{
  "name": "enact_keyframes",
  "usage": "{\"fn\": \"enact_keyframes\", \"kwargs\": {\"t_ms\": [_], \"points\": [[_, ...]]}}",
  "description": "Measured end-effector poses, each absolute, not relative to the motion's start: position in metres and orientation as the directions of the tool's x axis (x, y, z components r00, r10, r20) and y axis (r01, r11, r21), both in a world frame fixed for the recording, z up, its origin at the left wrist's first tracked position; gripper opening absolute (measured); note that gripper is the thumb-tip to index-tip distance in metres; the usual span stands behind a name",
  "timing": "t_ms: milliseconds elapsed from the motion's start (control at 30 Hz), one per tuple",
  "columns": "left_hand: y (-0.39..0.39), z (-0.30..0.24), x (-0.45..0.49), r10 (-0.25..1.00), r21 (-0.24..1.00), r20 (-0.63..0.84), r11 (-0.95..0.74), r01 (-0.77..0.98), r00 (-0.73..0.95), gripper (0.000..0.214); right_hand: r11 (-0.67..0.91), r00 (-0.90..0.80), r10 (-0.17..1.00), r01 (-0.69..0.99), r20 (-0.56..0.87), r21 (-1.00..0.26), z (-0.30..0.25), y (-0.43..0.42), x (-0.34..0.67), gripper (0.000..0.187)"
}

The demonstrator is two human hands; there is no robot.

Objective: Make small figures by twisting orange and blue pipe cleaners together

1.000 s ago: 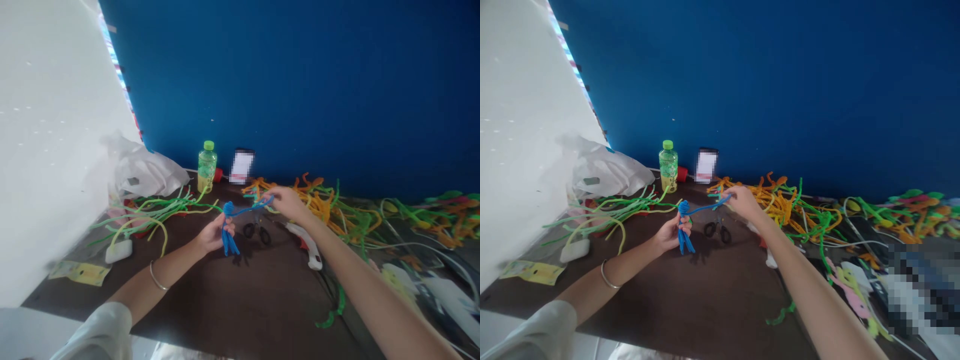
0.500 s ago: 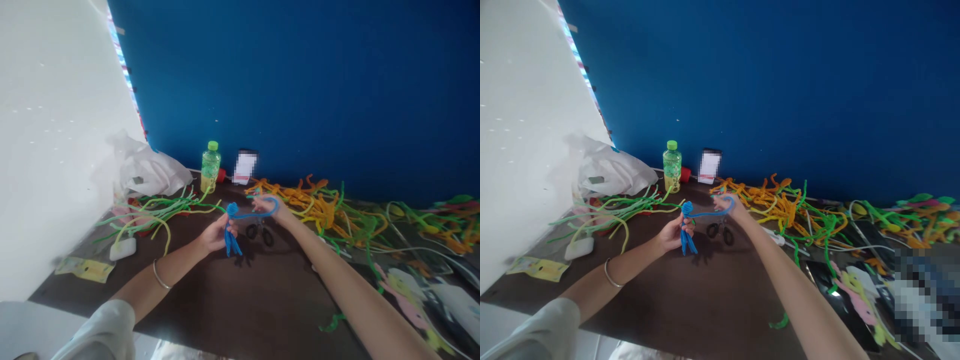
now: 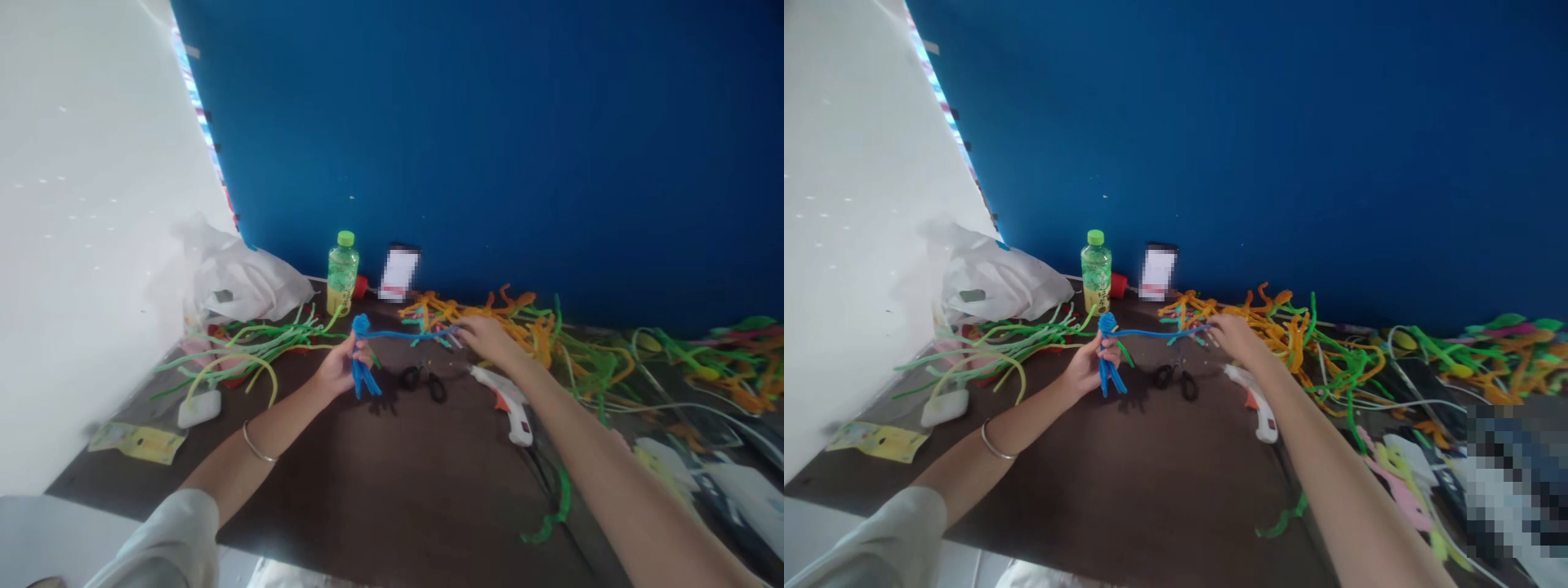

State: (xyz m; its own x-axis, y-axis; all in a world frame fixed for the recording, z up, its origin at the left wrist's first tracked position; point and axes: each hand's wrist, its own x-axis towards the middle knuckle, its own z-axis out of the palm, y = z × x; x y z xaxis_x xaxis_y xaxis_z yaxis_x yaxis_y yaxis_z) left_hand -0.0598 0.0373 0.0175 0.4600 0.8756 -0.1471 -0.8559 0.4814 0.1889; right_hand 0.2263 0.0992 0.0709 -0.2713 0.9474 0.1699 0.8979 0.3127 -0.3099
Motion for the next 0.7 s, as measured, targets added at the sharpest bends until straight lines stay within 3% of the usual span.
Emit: {"fn": "enact_keyframes", "kwargs": {"t_ms": [133, 233, 400, 533, 700], "points": [[0.056, 0.020, -0.071, 0.904, 0.201, -0.188, 0.419, -0.886, 0.385, 0.020, 0.288, -0.258, 0.950, 0.942, 0.176, -0.174, 0.079, 0.093, 0.255, 0.022], [0.062, 0.018, -0.073, 0.910, 0.259, -0.251, 0.391, -0.883, 0.329, 0.017, 0.254, -0.212, 0.956, 0.945, 0.204, -0.206, 0.080, 0.082, 0.256, 0.024], [0.060, 0.013, -0.072, 0.903, 0.290, -0.201, 0.424, -0.858, 0.379, 0.018, 0.406, -0.328, 0.882, 0.893, 0.337, -0.193, 0.069, 0.069, 0.213, 0.027], [0.060, 0.010, -0.073, 0.923, 0.329, -0.171, 0.384, -0.863, 0.345, 0.016, 0.485, -0.471, 0.871, 0.871, 0.141, -0.083, 0.064, 0.067, 0.178, 0.031], [0.058, 0.008, -0.071, 0.944, 0.378, -0.135, 0.331, -0.865, 0.302, 0.009, 0.294, -0.297, 0.953, 0.955, 0.067, 0.047, 0.082, 0.057, 0.165, 0.016]]}}
